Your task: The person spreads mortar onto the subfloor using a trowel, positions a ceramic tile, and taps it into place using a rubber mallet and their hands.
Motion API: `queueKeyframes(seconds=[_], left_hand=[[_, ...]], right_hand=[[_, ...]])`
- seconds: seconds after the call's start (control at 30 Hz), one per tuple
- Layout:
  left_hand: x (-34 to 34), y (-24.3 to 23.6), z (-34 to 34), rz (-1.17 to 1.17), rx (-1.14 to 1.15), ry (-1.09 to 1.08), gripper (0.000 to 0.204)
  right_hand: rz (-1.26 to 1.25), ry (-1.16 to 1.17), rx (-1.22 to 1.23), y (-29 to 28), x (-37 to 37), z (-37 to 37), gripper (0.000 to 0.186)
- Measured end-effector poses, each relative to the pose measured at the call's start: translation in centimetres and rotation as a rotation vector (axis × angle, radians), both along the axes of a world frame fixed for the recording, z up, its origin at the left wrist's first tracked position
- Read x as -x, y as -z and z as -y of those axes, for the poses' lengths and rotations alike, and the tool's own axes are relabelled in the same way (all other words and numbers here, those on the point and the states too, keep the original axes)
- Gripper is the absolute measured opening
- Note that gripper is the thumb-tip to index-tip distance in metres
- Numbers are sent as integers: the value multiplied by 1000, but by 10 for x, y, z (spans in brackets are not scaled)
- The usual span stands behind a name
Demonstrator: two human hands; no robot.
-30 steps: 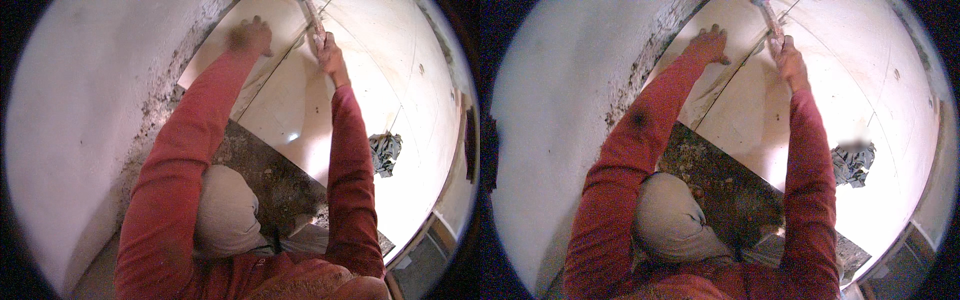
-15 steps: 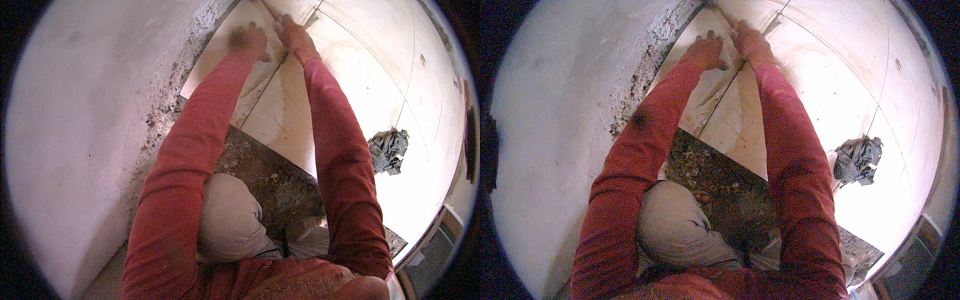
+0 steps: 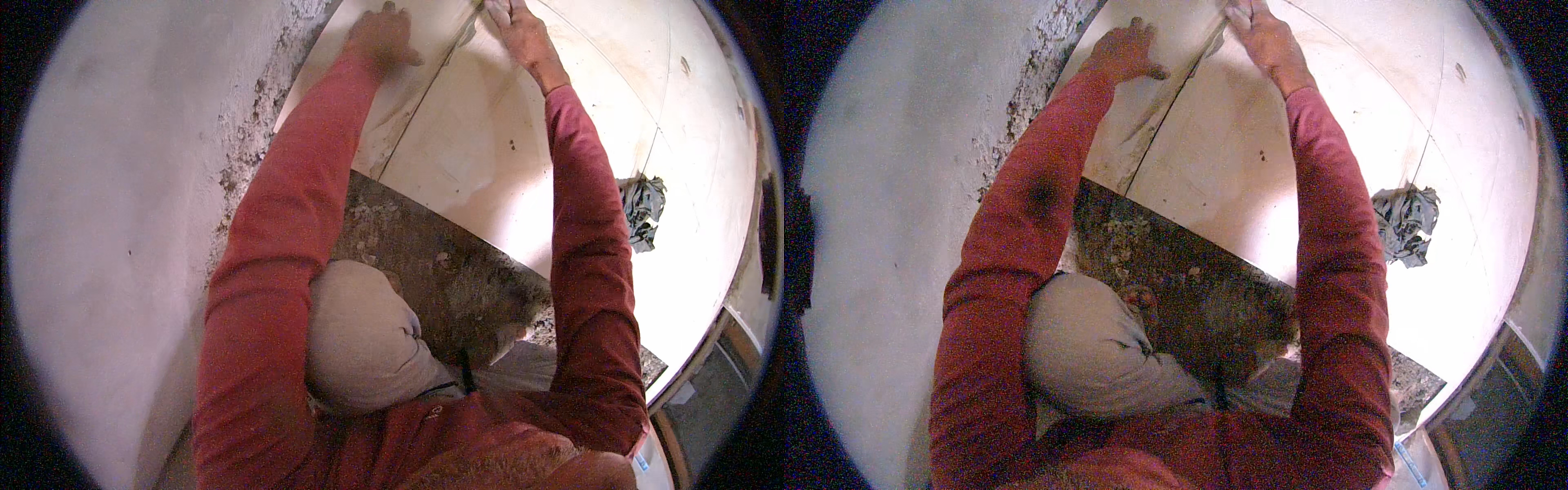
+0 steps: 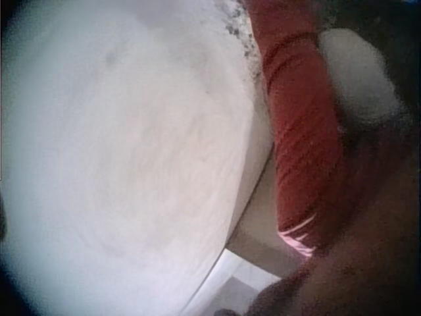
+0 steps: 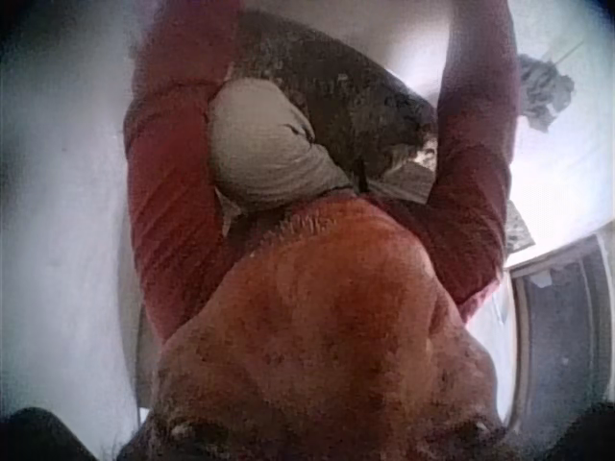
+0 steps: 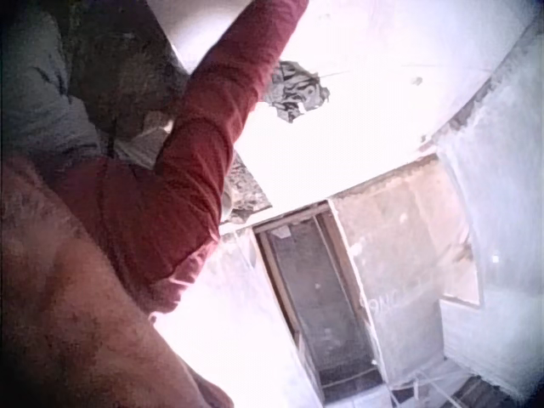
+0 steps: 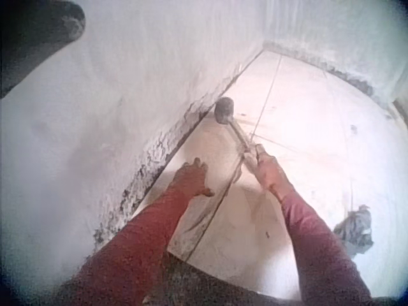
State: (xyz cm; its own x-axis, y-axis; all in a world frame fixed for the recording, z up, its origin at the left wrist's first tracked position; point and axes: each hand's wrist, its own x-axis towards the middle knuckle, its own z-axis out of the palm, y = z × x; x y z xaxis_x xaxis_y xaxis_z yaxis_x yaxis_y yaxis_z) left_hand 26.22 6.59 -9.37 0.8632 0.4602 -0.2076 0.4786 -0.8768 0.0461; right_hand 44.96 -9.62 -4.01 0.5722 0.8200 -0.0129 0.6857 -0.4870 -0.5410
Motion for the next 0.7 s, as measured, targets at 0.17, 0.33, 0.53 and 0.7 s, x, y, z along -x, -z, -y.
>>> queueKeyframes(seconds=[0.17, 0.33, 0.53, 0.7], left_hand=[[10, -2, -8, 17, -59, 22, 93], [21, -52, 29, 63, -16, -65, 79], [35, -15, 3, 157, -14, -30, 93], [72, 2, -25, -14, 104, 126, 112]], right_hand=[[21, -45, -57, -13, -19, -8, 73], [-55, 8, 106, -7, 14, 10, 69], [-183, -16, -128, -30, 54, 51, 45], [-167, 64, -5, -35, 86, 117, 51]])
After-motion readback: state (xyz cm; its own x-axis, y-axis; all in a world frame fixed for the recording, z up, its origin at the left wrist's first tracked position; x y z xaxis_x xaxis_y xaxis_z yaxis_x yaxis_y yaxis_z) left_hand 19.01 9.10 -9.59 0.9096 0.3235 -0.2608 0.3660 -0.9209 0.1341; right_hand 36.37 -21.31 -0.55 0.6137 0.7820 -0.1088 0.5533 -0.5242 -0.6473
